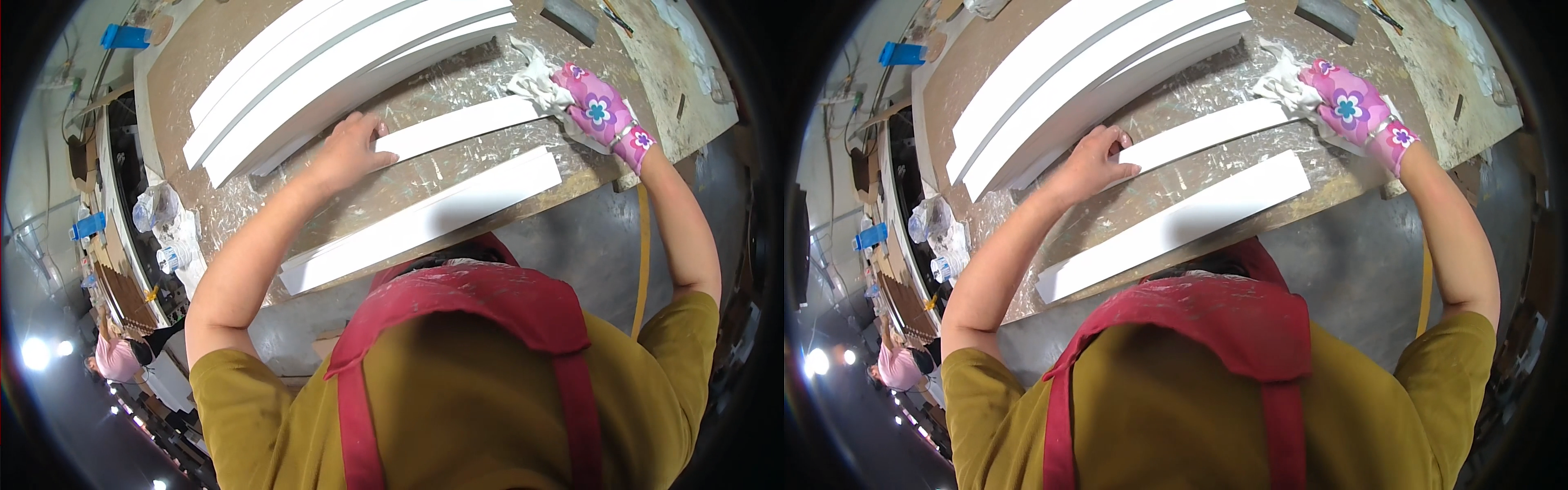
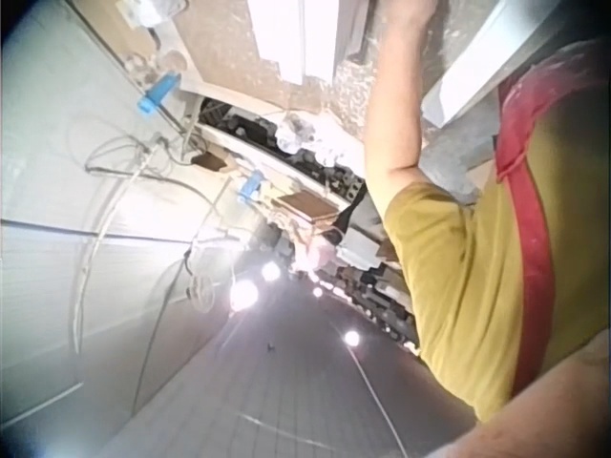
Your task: The person wipes white boards with a cloth and liquid from a bottle, handling them one at a time on a table.
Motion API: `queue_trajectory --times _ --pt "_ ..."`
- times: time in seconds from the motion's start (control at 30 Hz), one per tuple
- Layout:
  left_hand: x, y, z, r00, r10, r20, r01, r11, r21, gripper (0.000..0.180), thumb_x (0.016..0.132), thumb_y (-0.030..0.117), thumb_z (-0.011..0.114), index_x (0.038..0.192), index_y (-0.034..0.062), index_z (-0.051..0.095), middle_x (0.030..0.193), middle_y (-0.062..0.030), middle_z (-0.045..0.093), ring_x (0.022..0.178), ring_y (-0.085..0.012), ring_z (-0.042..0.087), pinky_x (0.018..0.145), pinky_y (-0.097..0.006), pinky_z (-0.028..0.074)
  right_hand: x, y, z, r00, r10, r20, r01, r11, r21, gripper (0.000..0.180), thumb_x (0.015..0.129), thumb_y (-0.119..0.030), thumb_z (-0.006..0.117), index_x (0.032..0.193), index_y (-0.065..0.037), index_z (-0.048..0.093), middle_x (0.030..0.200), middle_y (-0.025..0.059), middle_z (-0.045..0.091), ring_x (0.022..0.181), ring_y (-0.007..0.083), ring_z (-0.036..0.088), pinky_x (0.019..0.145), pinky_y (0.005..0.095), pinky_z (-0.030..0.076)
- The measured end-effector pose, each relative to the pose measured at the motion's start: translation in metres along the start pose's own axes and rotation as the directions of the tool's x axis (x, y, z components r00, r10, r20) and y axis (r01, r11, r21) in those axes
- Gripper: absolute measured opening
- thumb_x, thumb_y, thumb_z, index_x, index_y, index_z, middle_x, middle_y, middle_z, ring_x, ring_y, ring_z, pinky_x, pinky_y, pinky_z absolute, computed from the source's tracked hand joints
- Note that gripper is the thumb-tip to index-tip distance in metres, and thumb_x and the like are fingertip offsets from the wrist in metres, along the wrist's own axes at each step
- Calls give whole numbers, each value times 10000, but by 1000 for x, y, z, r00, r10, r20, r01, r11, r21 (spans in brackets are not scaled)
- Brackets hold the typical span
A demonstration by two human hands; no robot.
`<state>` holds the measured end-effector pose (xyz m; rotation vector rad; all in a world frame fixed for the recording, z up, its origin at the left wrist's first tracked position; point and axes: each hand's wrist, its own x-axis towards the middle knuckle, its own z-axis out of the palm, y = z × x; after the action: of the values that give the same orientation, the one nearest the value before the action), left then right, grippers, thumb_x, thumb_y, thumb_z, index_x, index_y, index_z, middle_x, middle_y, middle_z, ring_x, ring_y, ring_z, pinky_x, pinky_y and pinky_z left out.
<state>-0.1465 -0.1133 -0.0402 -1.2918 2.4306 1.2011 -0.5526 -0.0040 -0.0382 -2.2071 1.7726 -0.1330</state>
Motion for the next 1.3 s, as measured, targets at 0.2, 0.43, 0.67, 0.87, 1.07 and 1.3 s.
queue_trajectory --times 0.2,0.43,0.67,0.87,1.07,1.3 --pt "-3 12 10 994 -62 -95 64 998 25 416 716 324 727 971 51 544 965 -140 515 991 -312 490 832 -394 388 -2 -6 -10 996 -92 6 91 970 -225 530 788 -83 597 1298 -118 458 1270 141 513 1141 329 513 940 397 449" --pt "-4 22 19 973 -180 -141 184 983 14 443 693 376 739 973 85 557 1012 -122 508 1054 -314 467 871 -442 352 -1 -11 -4 996 -83 -9 76 945 -317 536 783 -108 606 1298 -125 460 1291 140 493 1152 314 500 916 387 457" --pt "9 42 21 956 -263 -125 275 958 83 459 679 405 750 971 102 564 1017 -107 510 1056 -309 473 870 -445 365 -3 -11 2 996 -60 -72 38 962 -271 499 781 -94 605 1265 -106 485 1277 151 496 1136 308 506 904 388 463" --pt "6 21 8 976 -214 -33 216 971 102 354 713 319 750 947 102 595 1049 -102 565 1053 -301 500 878 -423 399 -7 -10 4 995 -56 -86 34 970 -240 555 752 -113 619 1287 -105 471 1308 146 473 1192 298 466 931 382 453" --pt "20 56 17 982 -191 -8 189 961 204 397 735 345 739 1008 102 583 1092 -111 564 1101 -306 495 886 -432 394 -5 -10 6 998 -9 -64 -4 979 -203 554 759 -122 617 1294 -104 473 1311 145 476 1218 296 446 988 375 412" --pt "24 50 21 989 -146 -30 149 968 202 420 747 338 730 1053 102 567 1103 -110 553 1105 -326 495 891 -473 390 -9 -6 7 995 -52 -88 37 986 -164 570 757 -116 606 1307 -86 463 1319 158 467 1231 305 434 1019 377 381"
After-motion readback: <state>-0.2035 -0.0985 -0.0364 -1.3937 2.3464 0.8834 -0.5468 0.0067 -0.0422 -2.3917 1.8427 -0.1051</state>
